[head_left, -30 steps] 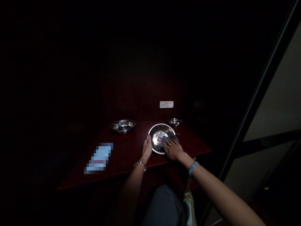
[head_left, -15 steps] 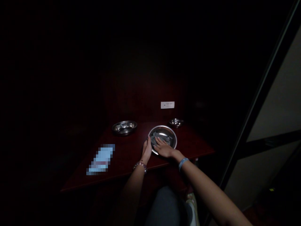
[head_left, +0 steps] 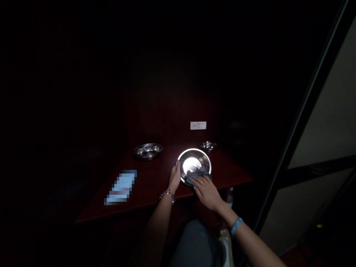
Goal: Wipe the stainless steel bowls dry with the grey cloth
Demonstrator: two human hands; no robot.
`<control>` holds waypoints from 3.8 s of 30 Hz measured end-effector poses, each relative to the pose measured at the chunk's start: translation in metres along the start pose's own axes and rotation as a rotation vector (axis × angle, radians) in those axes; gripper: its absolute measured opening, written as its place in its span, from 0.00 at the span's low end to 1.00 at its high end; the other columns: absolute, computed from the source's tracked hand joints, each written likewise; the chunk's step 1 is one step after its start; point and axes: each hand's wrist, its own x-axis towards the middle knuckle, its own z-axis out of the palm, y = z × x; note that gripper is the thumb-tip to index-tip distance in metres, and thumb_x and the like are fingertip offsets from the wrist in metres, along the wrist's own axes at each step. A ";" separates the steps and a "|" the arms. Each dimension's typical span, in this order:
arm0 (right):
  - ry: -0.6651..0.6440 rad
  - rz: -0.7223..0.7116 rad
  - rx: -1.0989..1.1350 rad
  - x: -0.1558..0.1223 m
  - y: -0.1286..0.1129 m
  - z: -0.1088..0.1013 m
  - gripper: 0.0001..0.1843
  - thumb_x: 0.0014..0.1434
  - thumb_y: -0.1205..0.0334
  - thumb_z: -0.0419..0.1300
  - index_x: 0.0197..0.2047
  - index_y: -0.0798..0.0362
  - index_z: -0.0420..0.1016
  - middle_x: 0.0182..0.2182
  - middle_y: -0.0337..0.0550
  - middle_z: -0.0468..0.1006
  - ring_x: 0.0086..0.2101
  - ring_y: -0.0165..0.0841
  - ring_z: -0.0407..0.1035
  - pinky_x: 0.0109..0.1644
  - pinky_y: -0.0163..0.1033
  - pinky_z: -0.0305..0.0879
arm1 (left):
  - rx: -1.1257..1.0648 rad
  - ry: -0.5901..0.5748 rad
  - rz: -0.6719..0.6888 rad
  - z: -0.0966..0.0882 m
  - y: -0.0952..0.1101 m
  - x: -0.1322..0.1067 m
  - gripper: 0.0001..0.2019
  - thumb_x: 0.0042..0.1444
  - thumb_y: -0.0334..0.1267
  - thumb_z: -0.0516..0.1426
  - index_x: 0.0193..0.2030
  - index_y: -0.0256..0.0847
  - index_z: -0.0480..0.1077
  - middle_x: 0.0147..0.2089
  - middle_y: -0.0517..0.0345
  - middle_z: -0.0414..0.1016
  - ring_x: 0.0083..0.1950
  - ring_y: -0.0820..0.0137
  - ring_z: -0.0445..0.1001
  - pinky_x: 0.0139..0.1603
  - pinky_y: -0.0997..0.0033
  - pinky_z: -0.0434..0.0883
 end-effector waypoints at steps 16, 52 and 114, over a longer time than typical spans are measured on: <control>0.190 0.243 -0.038 0.000 -0.031 0.033 0.26 0.72 0.59 0.44 0.67 0.53 0.67 0.63 0.52 0.72 0.64 0.45 0.61 0.72 0.56 0.46 | -0.020 -0.056 0.004 0.004 0.011 -0.007 0.31 0.67 0.59 0.45 0.50 0.33 0.76 0.49 0.40 0.81 0.52 0.58 0.79 0.60 0.60 0.71; 0.200 0.291 -0.293 0.012 -0.018 0.024 0.21 0.69 0.61 0.51 0.60 0.54 0.76 0.58 0.54 0.77 0.62 0.45 0.66 0.72 0.57 0.46 | -0.024 -0.055 0.066 0.009 0.012 -0.008 0.27 0.67 0.55 0.47 0.48 0.33 0.76 0.49 0.40 0.81 0.51 0.59 0.79 0.58 0.61 0.72; 0.461 0.203 -0.125 0.005 -0.024 0.054 0.20 0.70 0.66 0.49 0.59 0.51 0.75 0.54 0.47 0.80 0.56 0.40 0.70 0.71 0.53 0.51 | -0.001 -0.062 0.045 0.008 0.004 -0.004 0.31 0.64 0.61 0.47 0.48 0.33 0.76 0.48 0.37 0.81 0.52 0.57 0.79 0.59 0.60 0.71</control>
